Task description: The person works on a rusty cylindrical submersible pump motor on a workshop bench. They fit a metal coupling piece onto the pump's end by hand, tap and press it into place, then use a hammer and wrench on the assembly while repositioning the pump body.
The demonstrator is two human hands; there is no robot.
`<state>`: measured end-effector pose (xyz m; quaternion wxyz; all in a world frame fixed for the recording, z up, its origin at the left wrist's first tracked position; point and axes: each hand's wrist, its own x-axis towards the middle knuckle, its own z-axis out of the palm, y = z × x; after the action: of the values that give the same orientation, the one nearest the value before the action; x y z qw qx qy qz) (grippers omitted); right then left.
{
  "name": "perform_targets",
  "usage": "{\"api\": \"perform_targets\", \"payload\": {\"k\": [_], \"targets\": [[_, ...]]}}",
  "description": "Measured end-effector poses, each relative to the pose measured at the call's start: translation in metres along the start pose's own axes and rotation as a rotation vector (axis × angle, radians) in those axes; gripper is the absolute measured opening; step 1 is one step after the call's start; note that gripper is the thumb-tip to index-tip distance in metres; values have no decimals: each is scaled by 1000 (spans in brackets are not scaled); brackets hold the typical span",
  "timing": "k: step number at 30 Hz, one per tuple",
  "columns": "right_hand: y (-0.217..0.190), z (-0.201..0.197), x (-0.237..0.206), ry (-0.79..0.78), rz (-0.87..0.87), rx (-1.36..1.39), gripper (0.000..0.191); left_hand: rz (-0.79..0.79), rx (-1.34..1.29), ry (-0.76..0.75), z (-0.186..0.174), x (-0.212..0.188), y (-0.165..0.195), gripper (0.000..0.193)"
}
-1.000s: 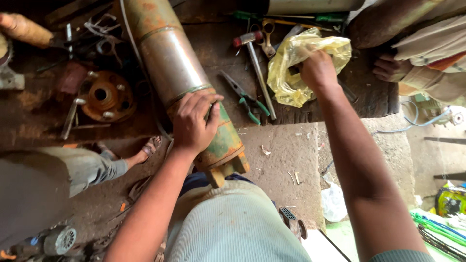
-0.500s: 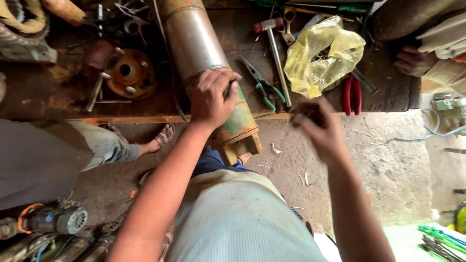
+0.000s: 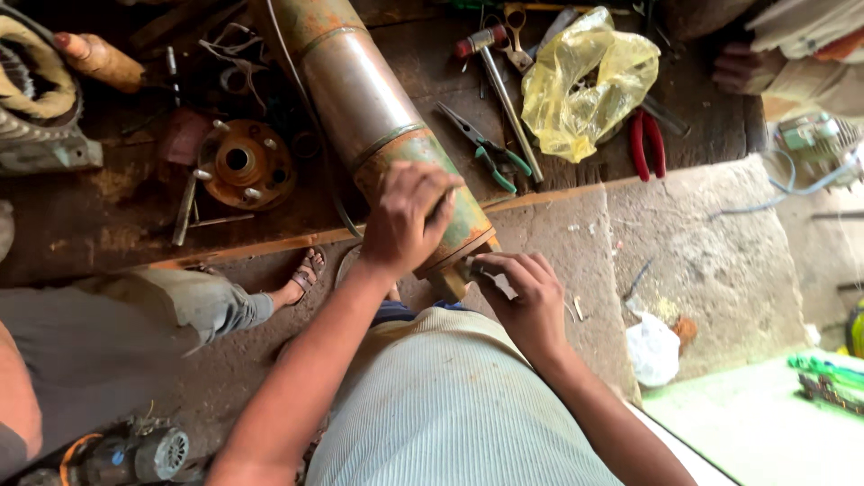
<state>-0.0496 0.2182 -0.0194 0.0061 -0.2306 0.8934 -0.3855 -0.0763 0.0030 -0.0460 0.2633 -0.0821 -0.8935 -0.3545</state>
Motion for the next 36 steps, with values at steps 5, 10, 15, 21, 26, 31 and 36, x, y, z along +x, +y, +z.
{"api": "perform_targets", "payload": {"k": [5,10,15,21,26,31,36], "targets": [[-16,17,-9,179,-48,-97,30,10,-84,-69,-29,-26,7,16],[-26,40,-16,222,259,-73,25,68,-130,-141,-43,-38,-3,16],[-30,55,-21,342,190,-114,22,260,-61,-203,-37,-37,-11,25],[-27,63,-25,336,309,-142,17,376,-16,-426,-33,-26,-9,37],[-28,65,-25,302,230,-250,16,358,-13,-593,-25,-14,-4,45],[-37,68,-25,313,327,-129,32,351,10,-594,-21,-12,-5,45],[-41,71,-22,324,285,-232,27,279,-176,-544,-24,-15,-18,54]]}}
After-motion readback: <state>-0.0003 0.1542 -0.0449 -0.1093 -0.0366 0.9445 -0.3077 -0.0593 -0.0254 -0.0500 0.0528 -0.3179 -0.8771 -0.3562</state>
